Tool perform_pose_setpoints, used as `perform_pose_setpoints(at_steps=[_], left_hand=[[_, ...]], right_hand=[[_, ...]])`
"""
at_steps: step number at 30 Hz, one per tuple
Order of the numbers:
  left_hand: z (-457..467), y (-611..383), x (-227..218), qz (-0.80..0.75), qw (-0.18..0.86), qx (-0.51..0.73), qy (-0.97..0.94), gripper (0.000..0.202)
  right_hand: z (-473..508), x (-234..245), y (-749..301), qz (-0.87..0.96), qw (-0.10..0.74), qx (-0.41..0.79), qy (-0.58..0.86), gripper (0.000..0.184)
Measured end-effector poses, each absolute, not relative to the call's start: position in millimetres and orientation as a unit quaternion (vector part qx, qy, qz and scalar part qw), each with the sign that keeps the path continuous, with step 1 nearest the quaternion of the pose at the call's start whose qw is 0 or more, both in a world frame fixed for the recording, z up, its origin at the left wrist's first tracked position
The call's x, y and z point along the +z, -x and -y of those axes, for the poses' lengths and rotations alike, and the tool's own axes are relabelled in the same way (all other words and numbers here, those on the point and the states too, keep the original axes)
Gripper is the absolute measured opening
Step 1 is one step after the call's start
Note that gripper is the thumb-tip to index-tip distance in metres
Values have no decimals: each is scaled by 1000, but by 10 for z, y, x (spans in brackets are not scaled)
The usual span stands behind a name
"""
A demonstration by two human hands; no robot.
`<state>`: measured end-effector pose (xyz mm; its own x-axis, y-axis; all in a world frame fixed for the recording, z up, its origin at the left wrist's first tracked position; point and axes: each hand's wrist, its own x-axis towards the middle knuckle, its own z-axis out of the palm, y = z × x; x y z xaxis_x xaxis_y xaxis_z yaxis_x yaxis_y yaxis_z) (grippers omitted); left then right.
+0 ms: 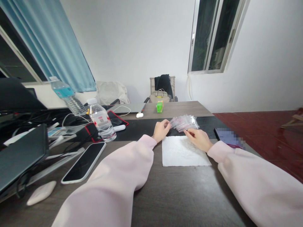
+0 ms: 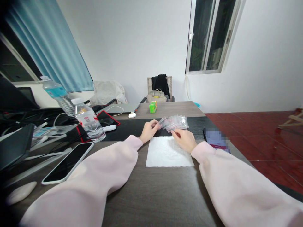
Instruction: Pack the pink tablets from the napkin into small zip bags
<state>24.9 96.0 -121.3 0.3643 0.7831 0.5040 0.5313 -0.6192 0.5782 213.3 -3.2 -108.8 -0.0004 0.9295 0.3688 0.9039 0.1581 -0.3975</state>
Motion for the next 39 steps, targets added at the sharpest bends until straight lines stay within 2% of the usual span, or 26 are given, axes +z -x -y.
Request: perform_pose_setpoints(at_steps=[6, 11, 14, 18, 24, 32, 39], left_hand=[[-867, -255, -1169, -371, 154, 409, -820, 25], [-735, -292, -1119, -224, -10, 327, -918, 19], [-691, -311, -1110, -136, -72, 271, -950, 23], [-688, -318, -1117, -115, -115, 257, -953, 28], [-698, -306, -1120, -120, -111, 239, -957, 29], [-704, -307, -1123, -140, -107, 217, -960, 30], [-690, -320, -1095, -158, -130, 186, -961, 26]], right_hand=[[-33, -1187, -2164, 704, 398, 106, 578, 44], [-105, -1232, -2148, 681, 451, 243, 523, 47], [-108, -1210, -2136, 668, 454, 290, 514, 46], [-105, -1195, -2144, 682, 439, 296, 505, 44], [-159, -1253, -2164, 675, 459, 314, 484, 29], [-125, -1248, -2151, 702, 454, 267, 479, 39], [-102, -1226, -2158, 716, 459, 213, 482, 36]])
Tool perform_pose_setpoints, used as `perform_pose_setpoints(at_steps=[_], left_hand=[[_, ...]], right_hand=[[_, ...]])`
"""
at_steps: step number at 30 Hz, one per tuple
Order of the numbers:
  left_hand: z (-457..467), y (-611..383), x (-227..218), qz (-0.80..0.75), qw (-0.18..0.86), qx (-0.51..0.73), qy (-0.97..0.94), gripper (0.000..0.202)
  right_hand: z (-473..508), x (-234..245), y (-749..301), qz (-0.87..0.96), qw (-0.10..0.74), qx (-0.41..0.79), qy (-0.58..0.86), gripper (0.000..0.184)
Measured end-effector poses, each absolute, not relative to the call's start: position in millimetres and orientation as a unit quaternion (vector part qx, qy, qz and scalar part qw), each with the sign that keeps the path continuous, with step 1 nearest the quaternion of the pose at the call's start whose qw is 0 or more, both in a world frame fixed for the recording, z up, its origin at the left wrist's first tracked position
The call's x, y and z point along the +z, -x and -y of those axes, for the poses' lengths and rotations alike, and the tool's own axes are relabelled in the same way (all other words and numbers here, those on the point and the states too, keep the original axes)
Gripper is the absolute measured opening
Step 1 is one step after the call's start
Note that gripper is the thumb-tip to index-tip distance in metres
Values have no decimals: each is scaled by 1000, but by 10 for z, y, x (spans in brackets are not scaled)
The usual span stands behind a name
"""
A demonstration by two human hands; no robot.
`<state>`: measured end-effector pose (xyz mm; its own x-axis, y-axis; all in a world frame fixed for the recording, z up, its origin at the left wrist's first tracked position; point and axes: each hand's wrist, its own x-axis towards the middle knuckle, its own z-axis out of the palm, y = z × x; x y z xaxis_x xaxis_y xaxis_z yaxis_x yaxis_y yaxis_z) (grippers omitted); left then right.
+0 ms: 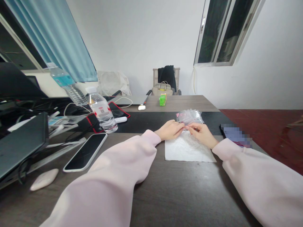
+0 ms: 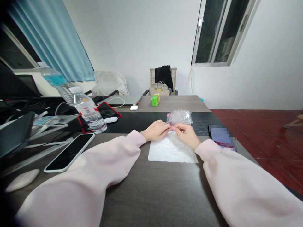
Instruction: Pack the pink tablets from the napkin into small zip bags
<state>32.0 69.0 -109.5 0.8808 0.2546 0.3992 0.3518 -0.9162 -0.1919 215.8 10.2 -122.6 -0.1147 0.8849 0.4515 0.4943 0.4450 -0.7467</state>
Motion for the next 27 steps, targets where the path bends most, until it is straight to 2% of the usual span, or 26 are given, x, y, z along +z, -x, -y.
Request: perform_pose_setpoints(at_steps=[7, 17, 27], left_hand=[[-680, -332, -1080, 194, 129, -168, 958, 22], [-694, -332, -1103, 151, 140, -172, 963, 23], [-684, -345, -1097, 159, 150, -173, 960, 25]], right_hand=[[-121, -1283, -2176, 731, 429, 181, 499, 29], [-80, -1276, -2208, 779, 357, 101, 506, 22], [-59, -1245, -2187, 795, 352, 53, 491, 17]])
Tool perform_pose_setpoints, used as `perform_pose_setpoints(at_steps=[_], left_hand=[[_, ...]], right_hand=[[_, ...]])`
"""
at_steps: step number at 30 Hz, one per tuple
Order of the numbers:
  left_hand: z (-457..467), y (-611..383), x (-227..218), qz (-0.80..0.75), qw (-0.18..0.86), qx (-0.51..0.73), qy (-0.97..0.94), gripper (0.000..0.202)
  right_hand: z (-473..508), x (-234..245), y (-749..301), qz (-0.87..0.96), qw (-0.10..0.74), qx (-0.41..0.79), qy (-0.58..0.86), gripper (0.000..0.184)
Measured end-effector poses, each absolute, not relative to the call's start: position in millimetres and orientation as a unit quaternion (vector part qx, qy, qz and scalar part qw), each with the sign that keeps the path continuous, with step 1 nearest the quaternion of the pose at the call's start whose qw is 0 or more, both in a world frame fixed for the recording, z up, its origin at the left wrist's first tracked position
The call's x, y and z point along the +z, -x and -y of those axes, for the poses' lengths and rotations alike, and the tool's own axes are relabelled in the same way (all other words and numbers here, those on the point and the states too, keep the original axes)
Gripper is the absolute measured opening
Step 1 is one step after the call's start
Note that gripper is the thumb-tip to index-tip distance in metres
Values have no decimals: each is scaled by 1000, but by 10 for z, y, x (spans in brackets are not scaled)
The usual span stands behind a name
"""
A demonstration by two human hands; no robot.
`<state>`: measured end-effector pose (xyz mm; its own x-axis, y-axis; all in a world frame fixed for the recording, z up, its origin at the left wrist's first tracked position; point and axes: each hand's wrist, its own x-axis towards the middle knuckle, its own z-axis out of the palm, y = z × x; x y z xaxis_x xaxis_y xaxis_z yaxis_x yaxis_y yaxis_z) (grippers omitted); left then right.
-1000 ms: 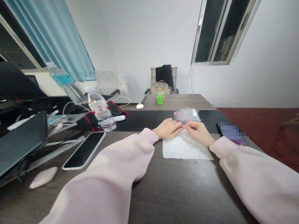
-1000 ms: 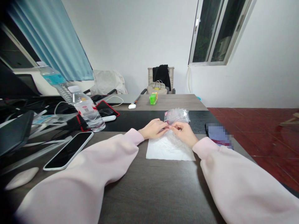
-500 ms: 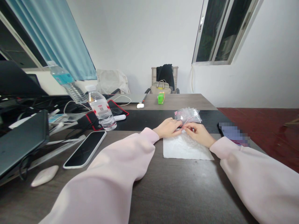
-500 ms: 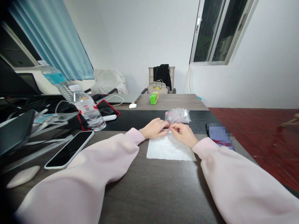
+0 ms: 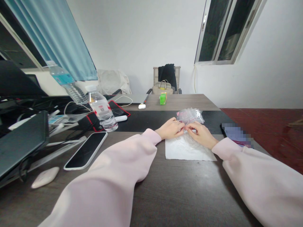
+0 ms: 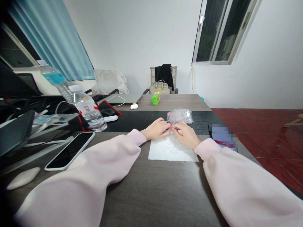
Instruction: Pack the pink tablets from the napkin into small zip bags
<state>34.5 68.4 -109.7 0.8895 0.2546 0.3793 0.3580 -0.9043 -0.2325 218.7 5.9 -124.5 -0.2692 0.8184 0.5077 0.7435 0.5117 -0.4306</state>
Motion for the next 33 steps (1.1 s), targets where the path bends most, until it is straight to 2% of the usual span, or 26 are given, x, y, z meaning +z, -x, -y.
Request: perform_pose_setpoints(at_steps=[28, 30, 33], left_hand=[[-703, -353, -1125, 143, 132, -191, 962, 25], [-700, -347, -1122, 180, 118, -222, 951, 22], [-722, -326, -1127, 306, 78, -334, 888, 17]], right_hand=[[-54, -1211, -2193, 821, 342, 35, 456, 18], [-57, -1209, -2189, 814, 352, 29, 460, 18], [-57, -1205, -2183, 799, 370, 22, 473, 19]])
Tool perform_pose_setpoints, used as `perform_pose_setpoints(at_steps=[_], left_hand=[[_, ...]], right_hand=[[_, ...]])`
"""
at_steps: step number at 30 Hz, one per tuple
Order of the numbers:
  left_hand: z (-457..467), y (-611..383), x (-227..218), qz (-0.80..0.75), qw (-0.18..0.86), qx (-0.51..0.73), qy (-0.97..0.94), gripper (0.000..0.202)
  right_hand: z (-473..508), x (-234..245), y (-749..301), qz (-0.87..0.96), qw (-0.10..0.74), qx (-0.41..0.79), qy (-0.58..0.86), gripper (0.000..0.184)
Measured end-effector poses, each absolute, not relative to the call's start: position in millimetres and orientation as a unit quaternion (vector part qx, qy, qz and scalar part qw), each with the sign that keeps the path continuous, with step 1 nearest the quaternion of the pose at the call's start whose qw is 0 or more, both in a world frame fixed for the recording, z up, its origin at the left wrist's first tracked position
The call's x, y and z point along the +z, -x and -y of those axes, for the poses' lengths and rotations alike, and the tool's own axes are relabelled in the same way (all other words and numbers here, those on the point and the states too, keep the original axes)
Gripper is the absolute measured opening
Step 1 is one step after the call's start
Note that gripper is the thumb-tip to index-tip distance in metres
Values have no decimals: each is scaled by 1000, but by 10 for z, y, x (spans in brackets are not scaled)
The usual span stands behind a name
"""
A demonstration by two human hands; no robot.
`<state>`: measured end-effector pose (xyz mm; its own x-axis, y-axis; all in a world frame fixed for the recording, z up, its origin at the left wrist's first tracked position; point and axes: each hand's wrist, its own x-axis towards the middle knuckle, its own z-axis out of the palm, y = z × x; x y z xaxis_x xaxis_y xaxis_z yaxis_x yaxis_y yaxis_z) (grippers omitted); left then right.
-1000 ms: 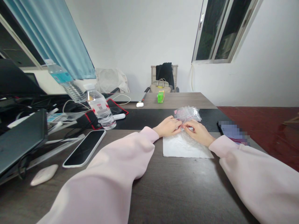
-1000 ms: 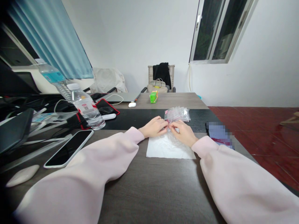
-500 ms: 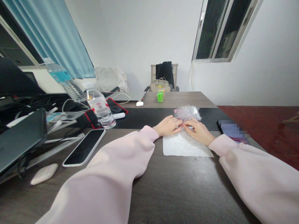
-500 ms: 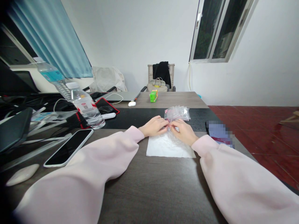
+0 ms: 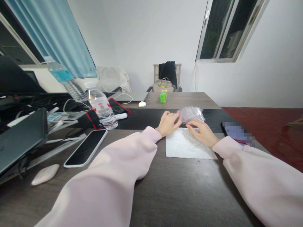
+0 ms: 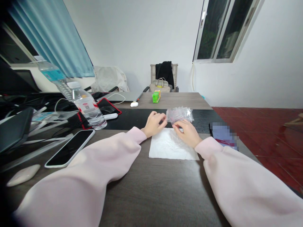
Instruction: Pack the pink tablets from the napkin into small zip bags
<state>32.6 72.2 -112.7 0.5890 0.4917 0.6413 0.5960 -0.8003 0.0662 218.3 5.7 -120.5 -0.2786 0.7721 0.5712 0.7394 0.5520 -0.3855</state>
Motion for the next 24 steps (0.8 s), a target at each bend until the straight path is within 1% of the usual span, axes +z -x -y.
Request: perform_pose_setpoints(at_steps=[3, 6, 8, 12, 14, 16, 18, 21, 24], left_hand=[[-776, -303, -1141, 425, 37, -461, 778, 17], [-822, -294, -1146, 472, 25, -507, 721, 16], [-835, -301, -1150, 460, 46, -482, 744, 15], [-856, -322, -1193, 373, 87, -371, 846, 14], [-878, -320, -1229, 351, 74, -318, 878, 12], [-899, -305, -1249, 359, 39, -288, 887, 9], [-901, -283, -1220, 373, 8, -284, 883, 11], [-828, -263, -1024, 385, 2, -311, 869, 18], [-568, -278, -610, 402, -14, -365, 840, 24]], right_hand=[[-56, -1203, -2180, 796, 371, 19, 478, 22], [-59, -1203, -2180, 799, 370, 14, 474, 22], [-63, -1204, -2181, 800, 373, 9, 470, 22], [-69, -1214, -2182, 797, 376, 7, 473, 22], [-74, -1214, -2184, 793, 383, 8, 474, 21], [-80, -1191, -2187, 792, 389, -2, 470, 21], [-74, -1117, -2189, 794, 387, -29, 467, 21], [26, -859, -2183, 796, 386, -45, 464, 22], [357, -435, -2169, 793, 400, 44, 457, 22]])
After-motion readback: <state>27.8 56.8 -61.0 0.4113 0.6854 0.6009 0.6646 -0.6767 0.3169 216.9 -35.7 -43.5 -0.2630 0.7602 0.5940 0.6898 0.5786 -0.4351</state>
